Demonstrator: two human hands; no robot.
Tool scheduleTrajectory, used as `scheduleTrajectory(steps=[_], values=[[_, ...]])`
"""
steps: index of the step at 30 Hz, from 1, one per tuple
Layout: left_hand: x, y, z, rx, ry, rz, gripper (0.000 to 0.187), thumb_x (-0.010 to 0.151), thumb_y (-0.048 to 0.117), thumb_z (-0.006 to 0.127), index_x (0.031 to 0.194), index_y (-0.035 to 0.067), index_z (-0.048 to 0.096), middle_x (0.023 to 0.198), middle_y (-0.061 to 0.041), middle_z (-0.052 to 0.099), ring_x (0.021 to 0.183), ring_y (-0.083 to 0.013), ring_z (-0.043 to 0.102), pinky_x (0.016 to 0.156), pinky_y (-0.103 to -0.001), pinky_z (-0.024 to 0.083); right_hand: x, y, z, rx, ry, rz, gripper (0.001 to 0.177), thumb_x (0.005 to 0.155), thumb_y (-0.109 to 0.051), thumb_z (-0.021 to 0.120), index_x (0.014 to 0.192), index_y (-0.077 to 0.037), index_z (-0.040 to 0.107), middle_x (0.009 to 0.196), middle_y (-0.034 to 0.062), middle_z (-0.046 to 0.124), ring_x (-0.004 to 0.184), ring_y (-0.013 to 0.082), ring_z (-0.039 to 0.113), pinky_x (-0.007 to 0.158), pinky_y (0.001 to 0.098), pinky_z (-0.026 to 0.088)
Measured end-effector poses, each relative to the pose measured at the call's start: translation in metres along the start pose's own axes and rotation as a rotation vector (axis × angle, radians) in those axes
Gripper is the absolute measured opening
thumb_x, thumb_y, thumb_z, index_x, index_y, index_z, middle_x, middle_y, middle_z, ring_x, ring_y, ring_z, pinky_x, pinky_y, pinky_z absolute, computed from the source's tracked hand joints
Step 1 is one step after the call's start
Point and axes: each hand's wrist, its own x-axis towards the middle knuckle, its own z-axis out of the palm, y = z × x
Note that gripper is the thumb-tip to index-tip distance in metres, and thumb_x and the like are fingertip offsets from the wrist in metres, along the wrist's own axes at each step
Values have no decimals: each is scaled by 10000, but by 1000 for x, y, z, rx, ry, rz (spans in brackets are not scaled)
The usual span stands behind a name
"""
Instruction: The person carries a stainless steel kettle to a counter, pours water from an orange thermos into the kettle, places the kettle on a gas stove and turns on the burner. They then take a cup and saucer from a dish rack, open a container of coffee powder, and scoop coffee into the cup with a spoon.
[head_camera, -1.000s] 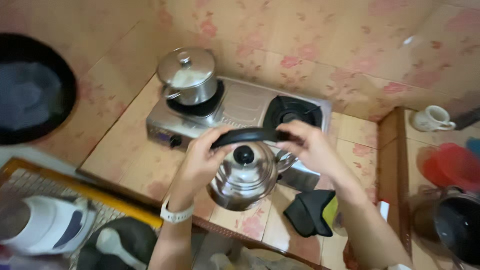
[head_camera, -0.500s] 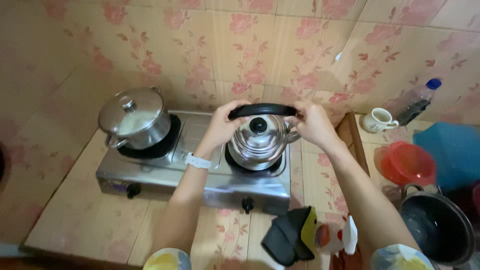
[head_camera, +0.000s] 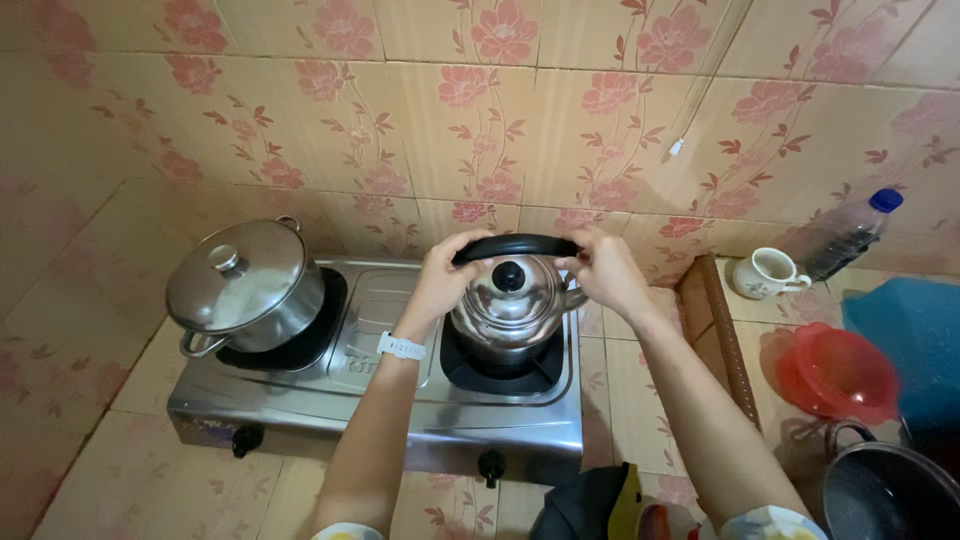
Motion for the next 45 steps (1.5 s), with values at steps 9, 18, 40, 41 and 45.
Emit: scheduleTrajectory(steps=[9, 18, 40, 41, 45], values=[[-11, -2, -6, 41, 62, 83, 323, 884, 21, 751, 1202, 38, 692, 1125, -35, 658, 1080, -141, 627, 954, -281, 503, 5, -17, 5, -27, 11, 14, 312, 807, -113, 798, 1105, -44, 735, 961, 171, 684, 784, 338, 664, 719, 424, 527], [-78, 22, 1, 399, 14, 237, 339, 897, 224, 788, 1185, 64, 706, 1093, -87, 683, 1097, -274, 575, 984, -362, 463, -41, -12, 15, -144, 99, -213, 304, 735, 3, 799, 1026, -83, 792, 990, 133, 749, 1132, 435, 622, 954, 479, 494], [-293, -21, 43, 616, 488, -28, 378, 991, 173, 684, 1318, 10, 588, 1306, -200, 594, 1263, -370, 550, 1102, -474, 441, -274, -41, 210, -302, -647, 400, 457, 813, -377, 800, 1010, 9, 653, 984, 235, 727, 931, 385, 732, 787, 472, 588], [-310, -25, 44, 619, 484, -2, 365, 1004, 170, 677, 1319, 10, 584, 1305, -189, 603, 1266, -366, 562, 1110, -468, 451, -277, -36, 222, -354, -637, 352, 469, 794, -358, 804, 1024, 19, 649, 991, 228, 733, 927, 362, 743, 778, 455, 603], [-360, -32, 36, 675, 482, -187, 346, 943, 137, 683, 1247, -10, 611, 1243, -207, 610, 1183, -394, 559, 1032, -469, 454, -279, -16, 255, -464, -696, 351, 588, 784, -438, 818, 1099, 24, 636, 1059, 204, 725, 959, 319, 743, 805, 419, 607]])
